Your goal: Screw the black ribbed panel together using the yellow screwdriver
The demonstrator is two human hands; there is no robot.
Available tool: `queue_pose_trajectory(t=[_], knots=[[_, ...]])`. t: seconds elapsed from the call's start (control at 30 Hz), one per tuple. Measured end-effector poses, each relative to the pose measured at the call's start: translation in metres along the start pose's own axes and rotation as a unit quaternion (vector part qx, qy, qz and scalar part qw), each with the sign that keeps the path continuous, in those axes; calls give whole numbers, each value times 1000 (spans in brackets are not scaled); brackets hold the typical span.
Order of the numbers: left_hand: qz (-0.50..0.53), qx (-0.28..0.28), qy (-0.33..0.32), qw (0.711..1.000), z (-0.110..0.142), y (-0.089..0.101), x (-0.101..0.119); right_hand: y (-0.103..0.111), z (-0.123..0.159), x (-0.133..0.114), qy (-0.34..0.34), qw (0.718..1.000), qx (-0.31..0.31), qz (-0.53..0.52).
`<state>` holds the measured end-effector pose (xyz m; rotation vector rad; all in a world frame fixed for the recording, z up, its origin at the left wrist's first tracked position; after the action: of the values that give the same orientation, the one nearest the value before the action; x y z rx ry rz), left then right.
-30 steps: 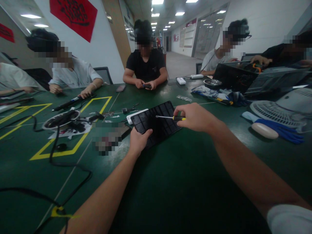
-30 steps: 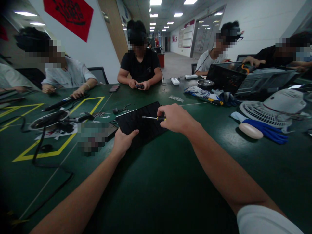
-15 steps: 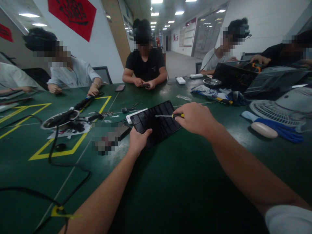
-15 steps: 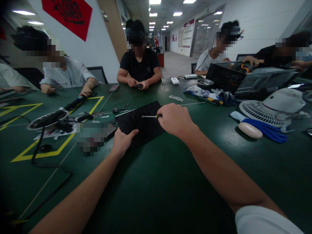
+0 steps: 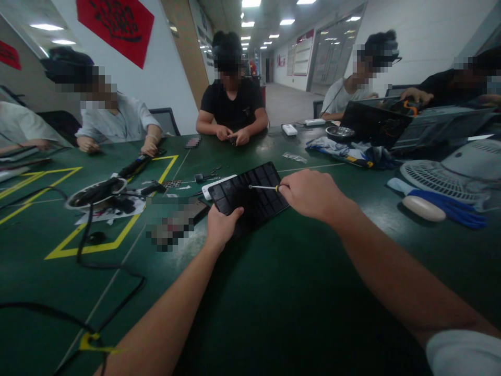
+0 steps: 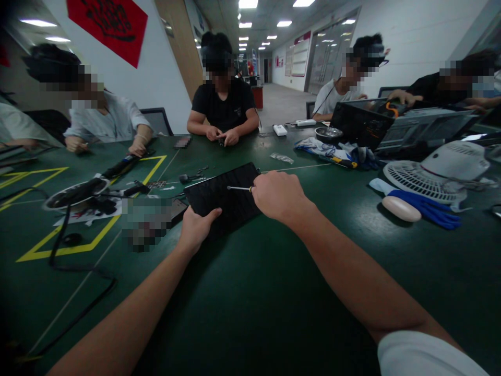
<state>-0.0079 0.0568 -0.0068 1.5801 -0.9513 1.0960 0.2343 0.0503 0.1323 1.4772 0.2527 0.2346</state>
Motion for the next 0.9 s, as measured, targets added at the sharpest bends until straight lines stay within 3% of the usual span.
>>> queue_pose_trajectory(t=[0.43,0.9], knots=[[-6,2,7,1000,0,0,0,1,0,6,31,999,29,-30],[-2,0,6,1000,2,-1,3,4,-3,11,-3,999,31,-42]])
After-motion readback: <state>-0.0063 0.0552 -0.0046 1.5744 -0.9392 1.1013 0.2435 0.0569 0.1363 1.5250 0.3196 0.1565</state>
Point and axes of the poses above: each hand's wrist, its own z-axis away from the middle knuckle, its own y-axis out of the back of the hand, x = y × z, the point moved 3 cm from there along -z, towards the middle knuckle, and after that the axes turned 10 degrees about -x, right-handed, at the moved point
